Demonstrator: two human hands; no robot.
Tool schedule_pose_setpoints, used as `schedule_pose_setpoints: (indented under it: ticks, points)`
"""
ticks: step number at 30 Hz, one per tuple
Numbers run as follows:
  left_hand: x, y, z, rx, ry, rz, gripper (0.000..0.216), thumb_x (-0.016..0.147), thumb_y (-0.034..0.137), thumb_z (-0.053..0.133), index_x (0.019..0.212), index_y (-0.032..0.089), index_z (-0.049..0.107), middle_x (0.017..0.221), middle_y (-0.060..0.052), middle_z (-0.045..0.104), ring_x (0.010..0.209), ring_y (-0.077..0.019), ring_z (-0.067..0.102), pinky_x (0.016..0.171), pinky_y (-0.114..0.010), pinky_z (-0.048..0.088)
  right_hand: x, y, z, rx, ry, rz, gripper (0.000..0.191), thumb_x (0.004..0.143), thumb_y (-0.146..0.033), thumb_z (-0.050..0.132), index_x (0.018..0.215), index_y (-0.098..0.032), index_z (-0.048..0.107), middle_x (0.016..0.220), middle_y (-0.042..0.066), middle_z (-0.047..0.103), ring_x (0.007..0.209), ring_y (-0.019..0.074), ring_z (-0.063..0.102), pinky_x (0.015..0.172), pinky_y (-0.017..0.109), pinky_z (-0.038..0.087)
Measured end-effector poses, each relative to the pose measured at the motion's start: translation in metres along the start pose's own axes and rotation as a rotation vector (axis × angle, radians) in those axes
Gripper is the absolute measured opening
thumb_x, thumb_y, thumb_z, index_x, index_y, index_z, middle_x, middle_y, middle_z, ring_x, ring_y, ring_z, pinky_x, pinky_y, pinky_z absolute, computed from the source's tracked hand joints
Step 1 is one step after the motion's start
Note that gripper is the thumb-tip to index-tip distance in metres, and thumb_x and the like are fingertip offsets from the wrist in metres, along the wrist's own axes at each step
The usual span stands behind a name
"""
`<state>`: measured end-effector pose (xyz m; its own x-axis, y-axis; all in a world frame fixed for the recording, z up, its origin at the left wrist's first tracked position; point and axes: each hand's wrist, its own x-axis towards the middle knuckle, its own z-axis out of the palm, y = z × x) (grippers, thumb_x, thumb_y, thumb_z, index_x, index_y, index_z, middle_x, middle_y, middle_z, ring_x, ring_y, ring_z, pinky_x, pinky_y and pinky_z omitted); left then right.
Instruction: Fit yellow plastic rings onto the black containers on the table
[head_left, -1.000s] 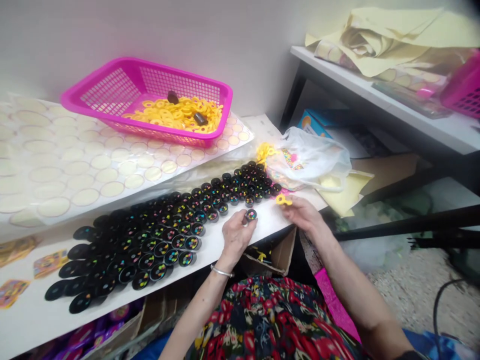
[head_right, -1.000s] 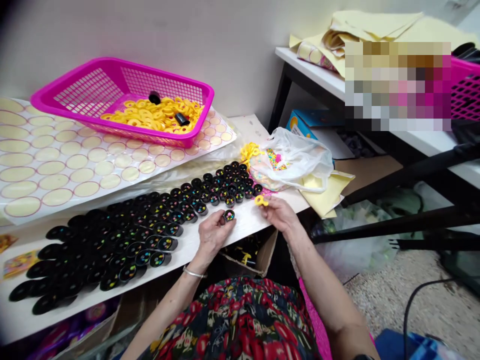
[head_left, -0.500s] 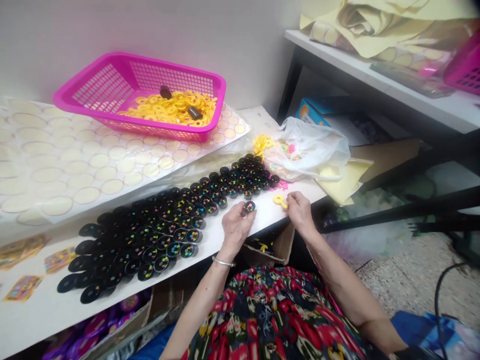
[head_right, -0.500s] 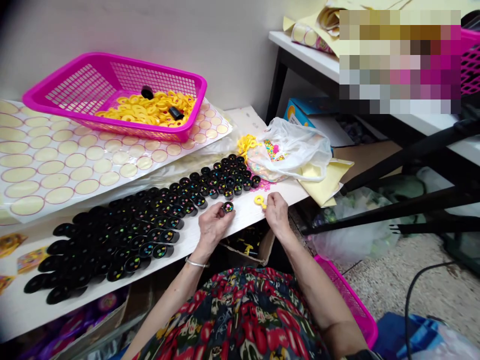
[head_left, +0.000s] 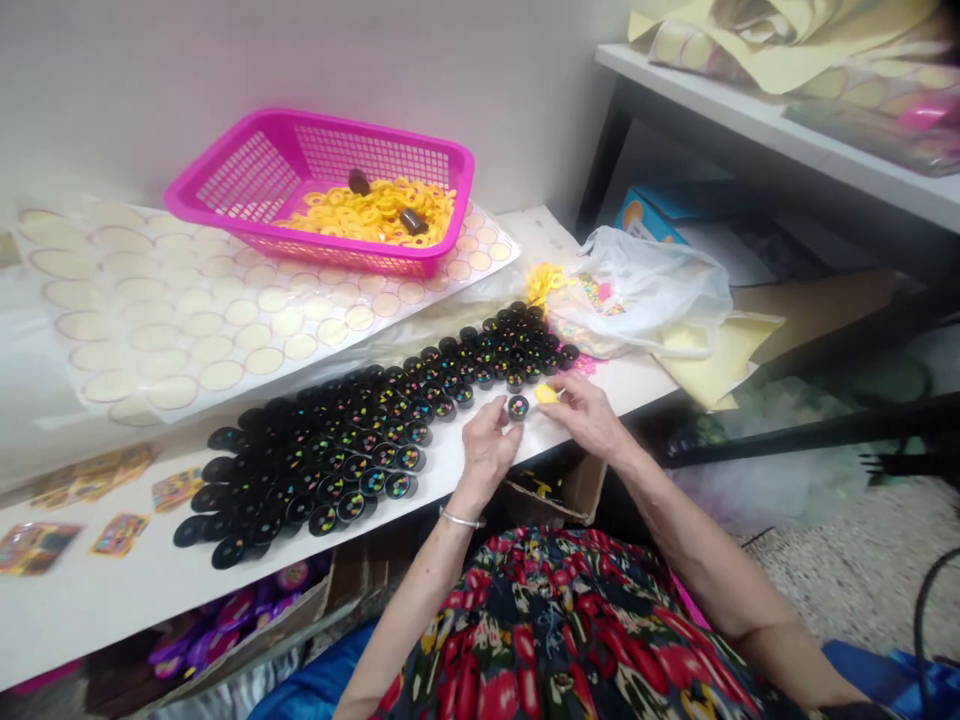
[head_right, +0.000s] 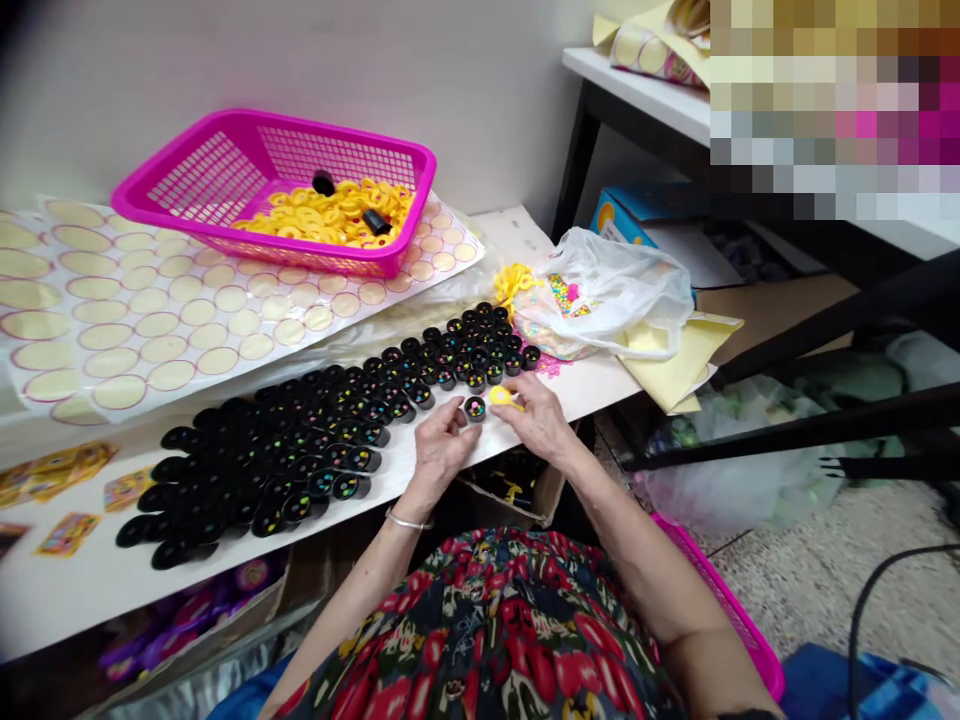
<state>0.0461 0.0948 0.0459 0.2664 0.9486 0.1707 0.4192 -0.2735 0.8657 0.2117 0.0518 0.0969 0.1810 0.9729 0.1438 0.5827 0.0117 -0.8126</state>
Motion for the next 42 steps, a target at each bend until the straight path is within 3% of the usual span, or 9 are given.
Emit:
schedule_pose_setpoints:
  ticks: [3,6,10,15,21,29,36,42]
  points:
    - [-0.003,-0.002,-0.006,-0.14,0.018,-0.045,0.035,0.068,0.017,0.052,0.102,0.016,0.063,0.074,0.0,0.057,0.059,-0.0088,0.048,0.06,-0.021,0.042,0.004,-0.013,0.009,0.102,-0.102,-0.064,0.02,0.075,-0.033,0.062,0.09,-0.02,0.06,0.087,0.001,0.051,0.076,0.0133,0.05,0.067,0.024,0.04]
    - [-0.003,0.001,-0.013,-0.261,0.085,-0.136,0.028,0.073,0.023,0.053,0.096,0.014,0.066,0.079,-0.003,0.061,0.068,-0.0107,0.053,0.067,-0.022,0.044,0.009,-0.019,0.018,0.022,-0.148,-0.081,0.019,0.074,-0.03,0.062,0.091,-0.019,0.06,0.089,0.002,0.052,0.08,0.0142,0.051,0.07,0.025,0.04]
    - [0.003,0.008,-0.015,-0.367,0.092,-0.25,0.028,0.076,0.033,0.055,0.093,0.013,0.067,0.079,-0.003,0.062,0.062,-0.0091,0.051,0.058,-0.021,0.041,0.012,-0.018,0.023,-0.108,-0.173,-0.08,0.019,0.076,-0.029,0.06,0.091,-0.019,0.058,0.089,0.002,0.051,0.08,0.0155,0.051,0.071,0.026,0.039]
    - [0.012,0.017,-0.011,-0.363,0.037,-0.165,0.026,0.079,0.035,0.054,0.078,0.013,0.069,0.073,-0.002,0.058,0.067,-0.0104,0.05,0.062,-0.022,0.041,0.012,-0.017,0.023,-0.098,-0.163,-0.096,0.016,0.077,-0.029,0.059,0.089,-0.018,0.058,0.086,0.002,0.052,0.078,0.0155,0.051,0.07,0.026,0.039]
    - [0.019,0.023,-0.007,-0.348,0.016,-0.136,0.024,0.079,0.033,0.055,0.079,0.014,0.07,0.078,-0.003,0.061,0.076,-0.0131,0.054,0.073,-0.025,0.042,0.01,-0.014,0.025,-0.053,-0.153,-0.112,0.015,0.078,-0.026,0.057,0.091,-0.018,0.057,0.086,0.002,0.053,0.077,0.015,0.051,0.069,0.025,0.039]
    - [0.019,0.02,-0.006,-0.365,0.014,-0.141,0.018,0.077,0.027,0.056,0.075,0.015,0.07,0.075,-0.002,0.06,0.075,-0.0129,0.054,0.071,-0.024,0.041,0.01,-0.015,0.027,-0.098,-0.158,-0.141,0.012,0.079,-0.025,0.055,0.089,-0.018,0.057,0.084,0.003,0.052,0.078,0.0155,0.051,0.069,0.026,0.039]
    - [0.019,0.021,-0.006,-0.386,0.006,-0.146,0.017,0.076,0.027,0.057,0.075,0.015,0.07,0.075,-0.002,0.06,0.074,-0.0129,0.054,0.07,-0.024,0.041,0.009,-0.005,0.035,0.281,-0.114,0.039,0.036,0.071,-0.031,0.065,0.103,-0.015,0.059,0.096,0.005,0.054,0.085,0.016,0.053,0.073,0.027,0.042]
    - [0.022,0.016,-0.002,-0.431,0.012,-0.252,0.019,0.072,0.032,0.061,0.072,0.015,0.07,0.071,-0.002,0.061,0.07,-0.013,0.053,0.066,-0.023,0.041,0.004,-0.009,0.038,0.445,-0.136,0.119,0.029,0.076,-0.03,0.059,0.1,-0.016,0.066,0.091,0.004,0.056,0.078,0.0132,0.053,0.065,0.024,0.044]
